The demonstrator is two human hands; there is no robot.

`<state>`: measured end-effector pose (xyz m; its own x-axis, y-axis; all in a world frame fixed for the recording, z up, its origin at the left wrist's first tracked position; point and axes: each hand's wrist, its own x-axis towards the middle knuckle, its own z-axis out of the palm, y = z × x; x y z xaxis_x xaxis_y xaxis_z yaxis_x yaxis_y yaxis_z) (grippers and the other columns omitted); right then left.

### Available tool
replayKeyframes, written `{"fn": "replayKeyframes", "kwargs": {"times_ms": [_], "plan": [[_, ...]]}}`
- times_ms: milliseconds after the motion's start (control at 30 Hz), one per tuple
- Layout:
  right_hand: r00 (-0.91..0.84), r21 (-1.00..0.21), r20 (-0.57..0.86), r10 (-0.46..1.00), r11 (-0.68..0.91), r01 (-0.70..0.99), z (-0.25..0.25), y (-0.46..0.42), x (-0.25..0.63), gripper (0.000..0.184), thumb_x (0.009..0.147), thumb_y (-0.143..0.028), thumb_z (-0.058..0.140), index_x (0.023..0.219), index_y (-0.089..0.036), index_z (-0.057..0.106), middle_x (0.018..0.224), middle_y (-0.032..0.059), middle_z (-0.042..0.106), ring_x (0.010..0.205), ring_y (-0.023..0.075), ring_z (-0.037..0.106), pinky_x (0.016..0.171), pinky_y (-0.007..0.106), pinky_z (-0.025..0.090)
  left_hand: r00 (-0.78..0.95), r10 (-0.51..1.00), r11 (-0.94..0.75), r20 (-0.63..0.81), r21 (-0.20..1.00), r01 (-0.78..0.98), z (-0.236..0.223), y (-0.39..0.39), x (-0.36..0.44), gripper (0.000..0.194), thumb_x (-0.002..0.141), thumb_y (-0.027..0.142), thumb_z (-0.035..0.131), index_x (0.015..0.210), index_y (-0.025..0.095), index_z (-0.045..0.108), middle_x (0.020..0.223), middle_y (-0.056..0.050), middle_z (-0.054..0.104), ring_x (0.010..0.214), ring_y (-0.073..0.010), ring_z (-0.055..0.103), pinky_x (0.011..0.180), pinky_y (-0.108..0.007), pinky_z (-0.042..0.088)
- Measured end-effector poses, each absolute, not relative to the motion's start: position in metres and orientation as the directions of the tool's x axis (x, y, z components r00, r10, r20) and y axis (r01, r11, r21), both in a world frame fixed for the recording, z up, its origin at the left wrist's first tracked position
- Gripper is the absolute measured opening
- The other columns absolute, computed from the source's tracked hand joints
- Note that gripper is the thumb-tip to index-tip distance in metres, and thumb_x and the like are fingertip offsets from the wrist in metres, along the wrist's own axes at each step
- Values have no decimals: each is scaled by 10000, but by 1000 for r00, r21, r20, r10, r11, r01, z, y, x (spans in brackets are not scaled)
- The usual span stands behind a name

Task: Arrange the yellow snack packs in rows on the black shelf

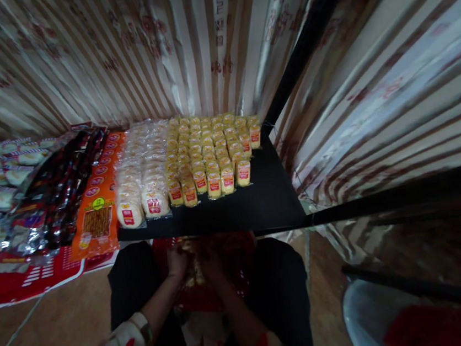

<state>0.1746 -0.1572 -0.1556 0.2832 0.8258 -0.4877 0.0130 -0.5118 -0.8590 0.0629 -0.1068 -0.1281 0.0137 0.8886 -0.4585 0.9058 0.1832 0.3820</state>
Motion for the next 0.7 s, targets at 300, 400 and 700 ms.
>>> {"fn": "replayKeyframes", "kwargs": {"times_ms": [300,400,700], "plan": [[378,-938,-270,885,-330,103,-106,-167,190,467,628,-297,577,1076,-181,638,1140,99,657,1077,244,589,1000,404,404,-44,966,221,-253,732,644,-82,-132,57,447,663,-33,476,1010,166,676,1053,-79,627,1033,-186,580,958,-305,442],[430,-939,-226,874,-313,145,-87,-171,197,420,635,-361,583,1001,-171,665,1085,110,676,1040,263,601,976,416,415,45,979,130,-197,783,608,-68,-133,56,386,699,-1,491,992,172,674,1052,-73,642,1032,-181,579,957,-322,439],[465,-918,-267,844,-369,143,-42,-194,222,403,673,-572,547,673,-180,640,642,24,646,668,199,590,636,299,468,276,951,-54,-140,804,592,-14,-117,73,212,793,220,511,922,199,677,932,-32,664,893,-151,596,843,-258,447]]}}
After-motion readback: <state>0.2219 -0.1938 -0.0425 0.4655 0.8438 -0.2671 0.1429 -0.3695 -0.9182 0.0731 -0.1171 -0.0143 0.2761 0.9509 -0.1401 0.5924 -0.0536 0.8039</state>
